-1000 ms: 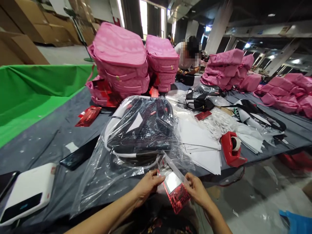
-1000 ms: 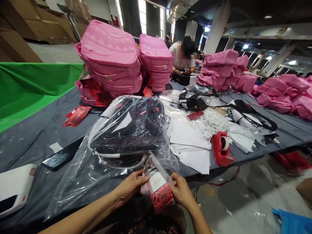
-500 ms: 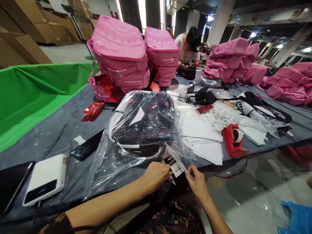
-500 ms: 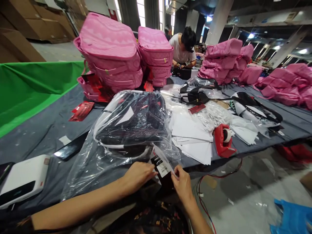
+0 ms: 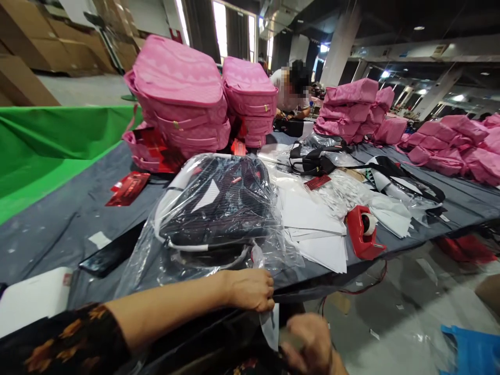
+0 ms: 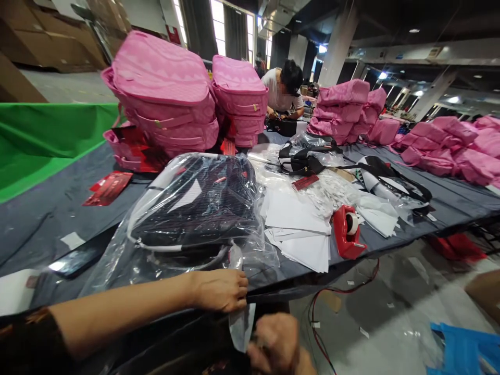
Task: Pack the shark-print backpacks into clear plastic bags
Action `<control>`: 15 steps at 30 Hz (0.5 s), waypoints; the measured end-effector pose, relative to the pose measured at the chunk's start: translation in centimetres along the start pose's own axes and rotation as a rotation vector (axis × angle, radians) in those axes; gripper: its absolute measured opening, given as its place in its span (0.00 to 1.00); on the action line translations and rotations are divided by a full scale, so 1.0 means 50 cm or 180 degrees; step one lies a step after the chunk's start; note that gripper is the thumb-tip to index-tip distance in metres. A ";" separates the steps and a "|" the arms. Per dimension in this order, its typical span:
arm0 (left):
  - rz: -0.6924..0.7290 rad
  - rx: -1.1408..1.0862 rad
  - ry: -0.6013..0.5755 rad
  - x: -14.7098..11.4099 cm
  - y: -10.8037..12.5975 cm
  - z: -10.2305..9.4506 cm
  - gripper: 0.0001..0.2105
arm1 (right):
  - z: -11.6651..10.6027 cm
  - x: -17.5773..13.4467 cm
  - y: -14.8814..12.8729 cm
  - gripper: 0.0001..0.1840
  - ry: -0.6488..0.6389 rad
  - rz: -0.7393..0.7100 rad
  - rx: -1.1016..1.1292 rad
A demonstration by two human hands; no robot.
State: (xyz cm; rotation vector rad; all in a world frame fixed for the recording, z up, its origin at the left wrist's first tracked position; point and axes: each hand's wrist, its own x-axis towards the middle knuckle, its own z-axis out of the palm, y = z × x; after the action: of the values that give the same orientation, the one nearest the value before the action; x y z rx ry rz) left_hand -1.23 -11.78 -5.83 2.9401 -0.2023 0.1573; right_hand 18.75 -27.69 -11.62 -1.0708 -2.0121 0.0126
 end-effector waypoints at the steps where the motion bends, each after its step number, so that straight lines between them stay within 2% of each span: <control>1: -0.0089 -0.0153 0.0124 -0.009 0.006 -0.003 0.12 | -0.004 0.039 0.015 0.16 0.0185 0.0064 -0.0216; 3: -0.0462 -0.0712 0.0549 -0.024 0.015 -0.016 0.13 | -0.002 0.136 0.052 0.20 0.0376 0.0454 -0.0632; 4: -0.0714 -0.1040 0.0809 -0.030 0.019 -0.025 0.13 | 0.002 0.188 0.073 0.19 0.0277 0.0570 -0.0617; 6: -0.1270 -0.1514 0.1308 -0.035 0.023 -0.046 0.14 | 0.011 0.283 0.112 0.14 -0.0069 0.0700 -0.0201; 8: -0.1904 -0.1670 0.1739 -0.035 0.019 -0.068 0.16 | 0.013 0.359 0.143 0.14 -0.0166 0.0861 0.0361; 10: -0.2643 -0.1645 0.2136 -0.031 -0.001 -0.088 0.19 | 0.005 0.413 0.164 0.19 0.0064 0.1155 0.0730; 12: -0.3192 -0.1600 0.2418 -0.022 -0.041 -0.102 0.20 | -0.008 0.447 0.173 0.23 0.0373 0.1324 0.0737; 15: -0.3313 -0.1676 0.2537 0.004 -0.127 -0.104 0.21 | -0.020 0.461 0.164 0.23 0.0633 0.1154 0.0365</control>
State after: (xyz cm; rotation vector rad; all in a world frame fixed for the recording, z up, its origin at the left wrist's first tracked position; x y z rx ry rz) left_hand -0.59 -4.60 -1.88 1.9173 1.1439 0.8796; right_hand 18.40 -6.94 1.41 -1.2951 -1.6015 0.2012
